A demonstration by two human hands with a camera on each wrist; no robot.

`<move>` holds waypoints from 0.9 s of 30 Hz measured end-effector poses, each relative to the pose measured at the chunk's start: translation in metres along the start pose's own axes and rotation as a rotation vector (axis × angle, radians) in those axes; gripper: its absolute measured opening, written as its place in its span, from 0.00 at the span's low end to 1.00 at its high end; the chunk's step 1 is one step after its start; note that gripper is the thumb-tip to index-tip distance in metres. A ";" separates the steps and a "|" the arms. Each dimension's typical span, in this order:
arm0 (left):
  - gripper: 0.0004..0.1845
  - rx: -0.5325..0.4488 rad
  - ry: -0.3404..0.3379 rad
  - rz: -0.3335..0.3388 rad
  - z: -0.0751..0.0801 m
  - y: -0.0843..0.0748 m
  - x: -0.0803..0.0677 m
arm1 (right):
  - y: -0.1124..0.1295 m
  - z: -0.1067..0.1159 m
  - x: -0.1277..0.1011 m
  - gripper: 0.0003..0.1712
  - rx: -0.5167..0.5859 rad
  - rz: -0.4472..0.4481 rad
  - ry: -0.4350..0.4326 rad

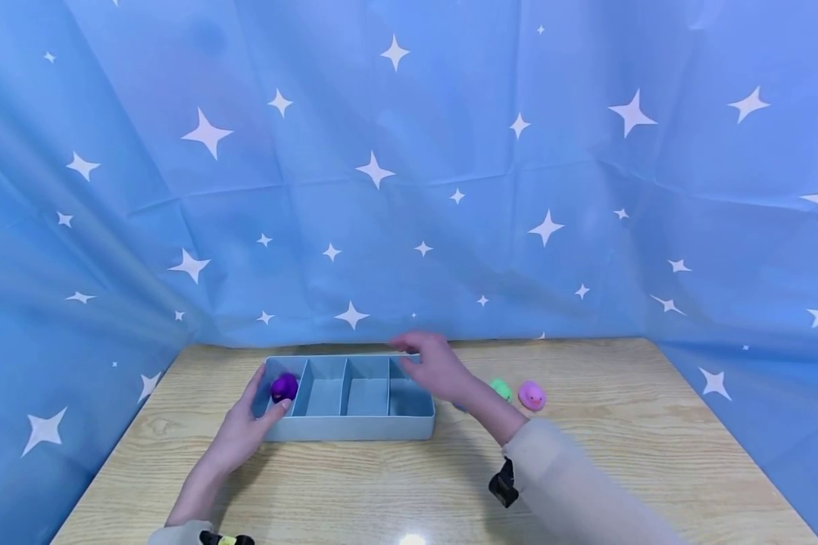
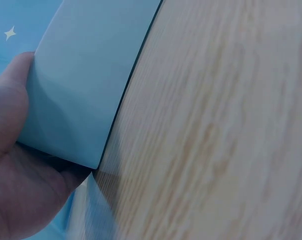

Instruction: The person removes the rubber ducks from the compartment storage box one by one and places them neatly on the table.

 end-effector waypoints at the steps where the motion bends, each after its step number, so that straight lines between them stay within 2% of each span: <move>1: 0.51 0.001 0.000 0.002 0.000 0.000 0.000 | 0.002 -0.004 0.002 0.19 0.004 -0.007 0.013; 13: 0.51 -0.011 -0.010 -0.014 0.001 -0.001 0.000 | 0.014 -0.040 0.022 0.22 -0.002 -0.059 0.134; 21: 0.51 -0.023 -0.005 0.000 0.002 0.001 0.002 | 0.014 -0.047 0.037 0.21 0.053 -0.078 0.112; 27: 0.52 -0.024 0.005 0.015 0.000 0.000 0.002 | 0.015 -0.058 0.045 0.22 0.061 -0.091 0.142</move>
Point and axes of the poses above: each hand's wrist, its own x-axis towards the middle knuckle, its own z-axis out of the back of the hand, y = z × x, the point moved 8 cm from there along x, towards the middle knuckle, and after that the axes turned 3 degrees about -z, right-handed, at the moved point
